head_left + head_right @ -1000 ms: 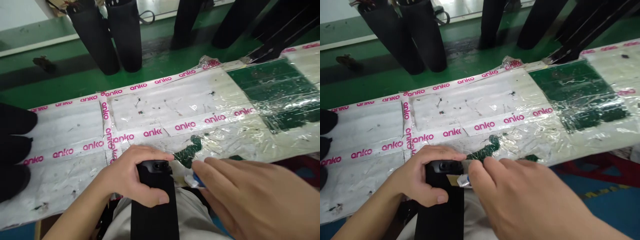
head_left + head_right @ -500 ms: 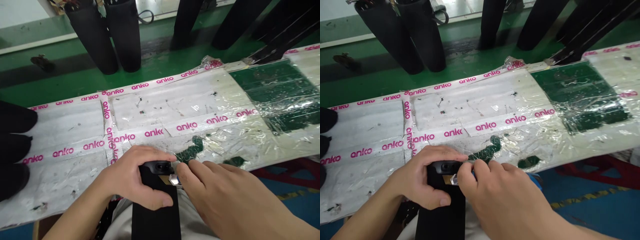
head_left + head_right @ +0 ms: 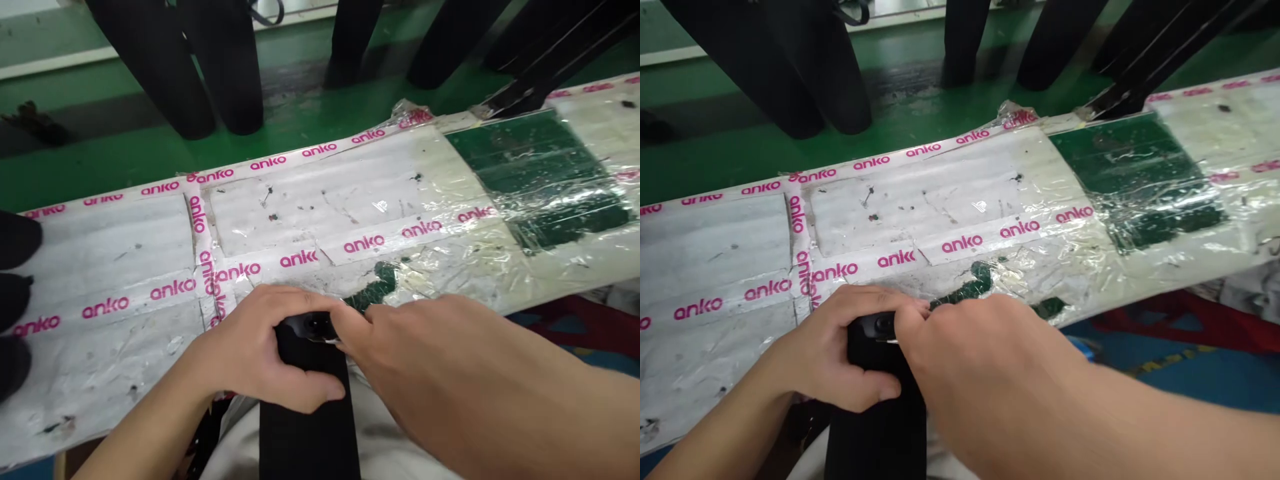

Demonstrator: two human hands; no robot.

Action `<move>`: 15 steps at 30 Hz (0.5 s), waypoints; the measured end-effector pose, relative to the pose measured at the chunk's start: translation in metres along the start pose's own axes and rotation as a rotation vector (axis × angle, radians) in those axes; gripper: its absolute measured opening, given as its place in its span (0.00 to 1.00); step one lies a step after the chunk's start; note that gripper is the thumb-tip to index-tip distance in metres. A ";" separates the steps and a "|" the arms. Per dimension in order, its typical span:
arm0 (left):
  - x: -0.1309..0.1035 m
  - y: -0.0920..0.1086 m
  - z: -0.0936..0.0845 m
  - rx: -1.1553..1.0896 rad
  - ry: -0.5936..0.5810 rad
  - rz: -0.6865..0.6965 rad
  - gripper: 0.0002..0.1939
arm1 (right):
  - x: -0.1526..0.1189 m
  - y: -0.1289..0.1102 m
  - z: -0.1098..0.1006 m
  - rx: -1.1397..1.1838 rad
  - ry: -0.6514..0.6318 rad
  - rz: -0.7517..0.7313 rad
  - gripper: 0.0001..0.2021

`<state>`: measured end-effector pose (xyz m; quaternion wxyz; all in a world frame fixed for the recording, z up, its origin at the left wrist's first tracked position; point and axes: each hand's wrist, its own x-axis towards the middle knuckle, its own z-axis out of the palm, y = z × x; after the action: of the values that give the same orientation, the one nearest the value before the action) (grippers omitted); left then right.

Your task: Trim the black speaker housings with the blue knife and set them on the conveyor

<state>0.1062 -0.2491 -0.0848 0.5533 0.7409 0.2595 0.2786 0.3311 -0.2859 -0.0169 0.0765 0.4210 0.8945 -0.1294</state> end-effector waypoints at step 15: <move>0.007 0.002 0.013 0.069 -0.096 -0.112 0.27 | -0.055 0.008 0.020 -0.078 0.173 0.040 0.16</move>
<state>0.1205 -0.2538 -0.0850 0.5540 0.7564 0.2831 0.2022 0.3728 -0.3275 -0.0242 0.0177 0.4451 0.8935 -0.0561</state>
